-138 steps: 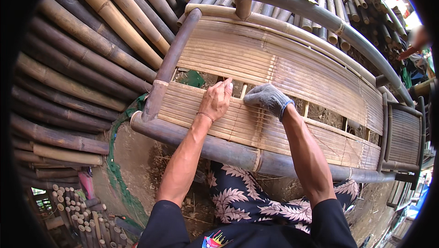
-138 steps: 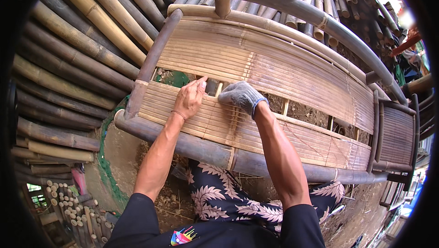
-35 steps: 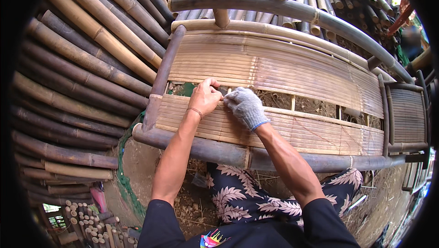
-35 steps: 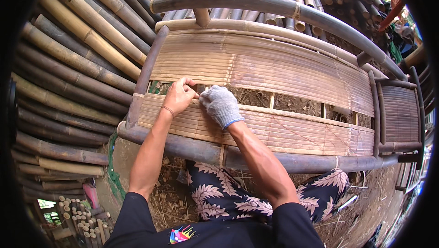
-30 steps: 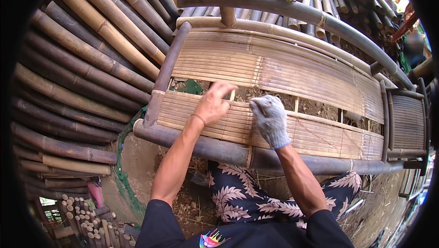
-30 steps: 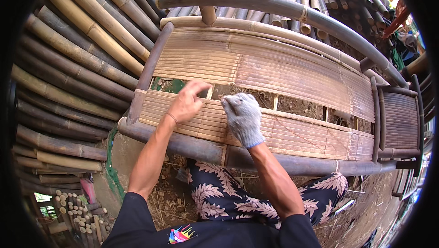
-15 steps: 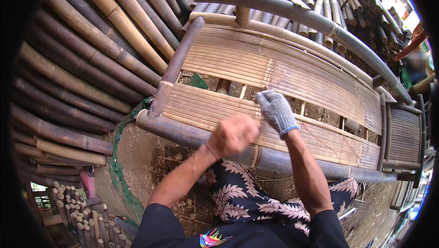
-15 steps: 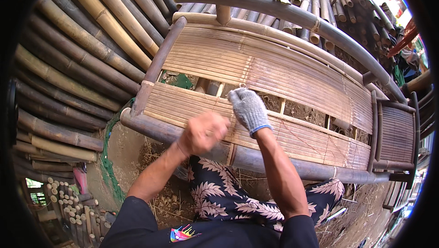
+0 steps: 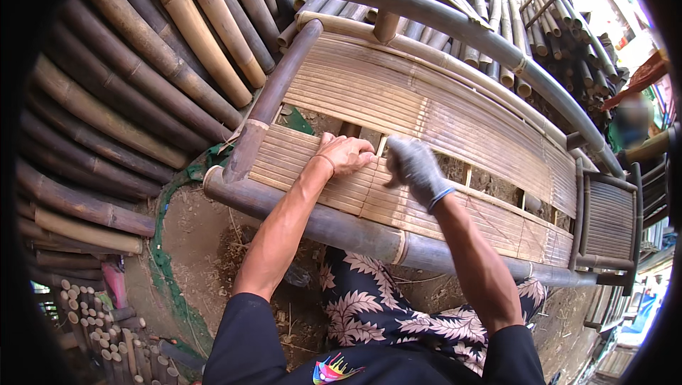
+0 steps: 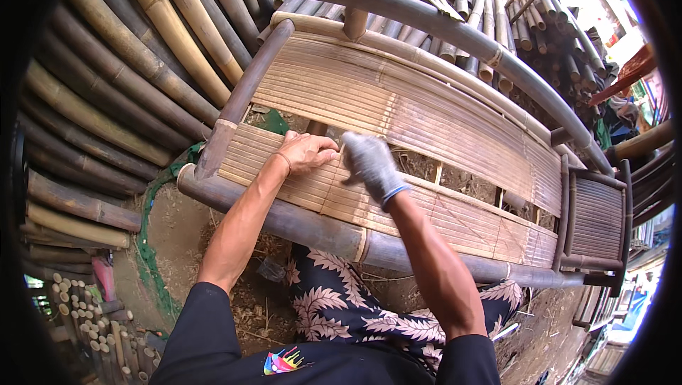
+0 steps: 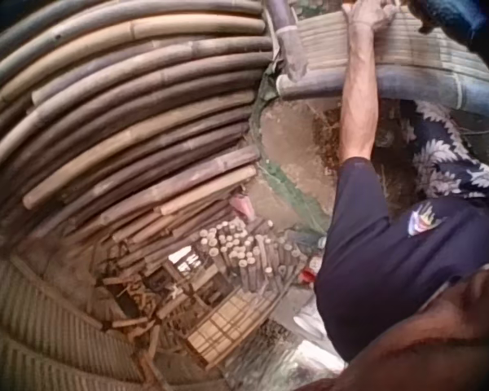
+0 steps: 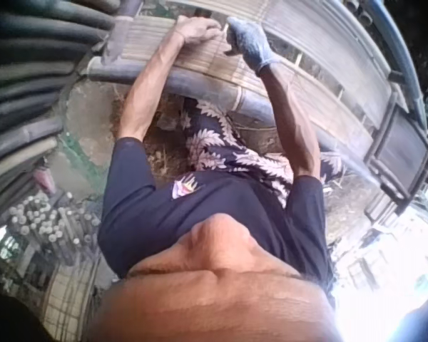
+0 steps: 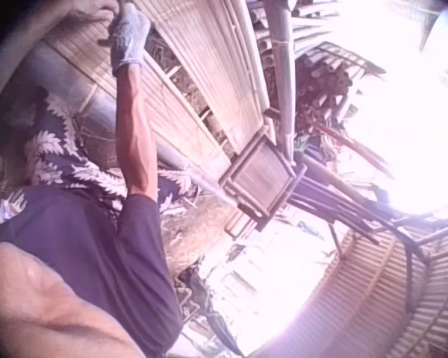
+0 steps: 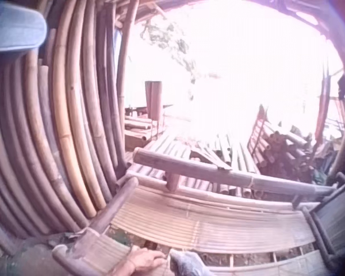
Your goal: The person secures bamboo slats to a bench frame by weaving twine through them, using a knife to trim a bamboo pole during the process.
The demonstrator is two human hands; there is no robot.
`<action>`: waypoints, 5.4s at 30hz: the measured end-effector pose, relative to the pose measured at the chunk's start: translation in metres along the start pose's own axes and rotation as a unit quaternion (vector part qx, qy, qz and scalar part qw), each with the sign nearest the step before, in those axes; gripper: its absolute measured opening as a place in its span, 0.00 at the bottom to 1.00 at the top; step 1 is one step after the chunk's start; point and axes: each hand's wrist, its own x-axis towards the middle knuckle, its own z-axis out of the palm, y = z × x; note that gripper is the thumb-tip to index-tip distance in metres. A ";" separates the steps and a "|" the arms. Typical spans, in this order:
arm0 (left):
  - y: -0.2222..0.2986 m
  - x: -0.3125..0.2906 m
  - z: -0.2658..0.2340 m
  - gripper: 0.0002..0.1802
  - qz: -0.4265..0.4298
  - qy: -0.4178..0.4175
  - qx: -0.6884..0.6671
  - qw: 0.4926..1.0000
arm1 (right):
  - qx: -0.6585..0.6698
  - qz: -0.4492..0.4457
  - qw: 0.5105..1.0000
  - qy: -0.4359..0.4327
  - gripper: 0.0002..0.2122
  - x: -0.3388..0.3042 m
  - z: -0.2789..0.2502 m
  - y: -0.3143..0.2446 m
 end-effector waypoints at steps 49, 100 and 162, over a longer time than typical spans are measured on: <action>0.488 0.021 -0.011 0.19 -0.088 -0.110 -0.029 0.990 | -0.260 0.184 0.811 0.490 0.38 -0.335 -0.994 -0.002; 0.932 0.212 -0.261 0.13 0.124 0.074 -0.543 0.827 | 0.282 0.129 0.921 0.238 0.12 -0.445 -0.981 -0.166; 0.922 0.050 -0.374 0.19 0.049 0.438 -0.316 0.840 | 0.114 -0.079 0.905 0.402 0.10 -0.110 -1.276 -0.032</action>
